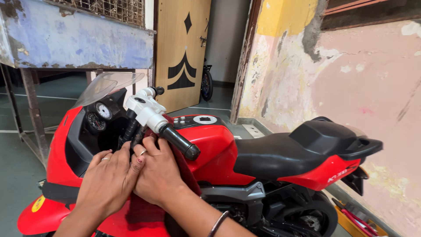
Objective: The person wipes the surfaces of a red motorcycle using a dark red cloth. They clean the handlebars, fuel tank, seat, and side panels in a repetitive manner.
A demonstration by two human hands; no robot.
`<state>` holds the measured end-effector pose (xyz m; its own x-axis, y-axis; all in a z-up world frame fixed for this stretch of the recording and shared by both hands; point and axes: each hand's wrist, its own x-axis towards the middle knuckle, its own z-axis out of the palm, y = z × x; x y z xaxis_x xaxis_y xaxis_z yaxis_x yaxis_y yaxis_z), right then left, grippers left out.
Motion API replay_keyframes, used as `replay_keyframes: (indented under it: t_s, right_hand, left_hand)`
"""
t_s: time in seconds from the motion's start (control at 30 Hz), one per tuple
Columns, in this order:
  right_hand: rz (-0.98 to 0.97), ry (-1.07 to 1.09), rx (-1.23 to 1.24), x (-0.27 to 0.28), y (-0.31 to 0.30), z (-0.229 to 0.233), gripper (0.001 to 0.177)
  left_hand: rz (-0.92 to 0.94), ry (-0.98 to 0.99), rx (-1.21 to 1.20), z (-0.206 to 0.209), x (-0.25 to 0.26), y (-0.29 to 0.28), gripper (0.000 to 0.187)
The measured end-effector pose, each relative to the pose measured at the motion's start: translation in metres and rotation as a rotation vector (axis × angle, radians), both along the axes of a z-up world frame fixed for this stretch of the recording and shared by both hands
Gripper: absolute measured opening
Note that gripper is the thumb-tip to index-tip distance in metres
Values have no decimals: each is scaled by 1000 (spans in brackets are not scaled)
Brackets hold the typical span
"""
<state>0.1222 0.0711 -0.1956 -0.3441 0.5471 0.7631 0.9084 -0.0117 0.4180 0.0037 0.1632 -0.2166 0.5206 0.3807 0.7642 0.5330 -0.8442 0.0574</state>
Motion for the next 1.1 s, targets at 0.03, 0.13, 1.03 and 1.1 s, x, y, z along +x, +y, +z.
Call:
replay_keyframes:
  t_s: [0.03,0.13,1.03,1.1]
  right_hand:
    - [27,30,42,-2,2,-1,27]
    - [102,105,139,-5,4,-5,25]
    - [455,294,181,-90,17,87,27]
    - [369,237,186,-94,27,72,38]
  left_hand:
    - [-6,4,-8,0,-1,0,75]
    - [-10,52,-64,0,-3,0,76]
    - [-287,-711,-532,78,-83,59,40]
    - [-318,-668,-666,56,-76,78,45]
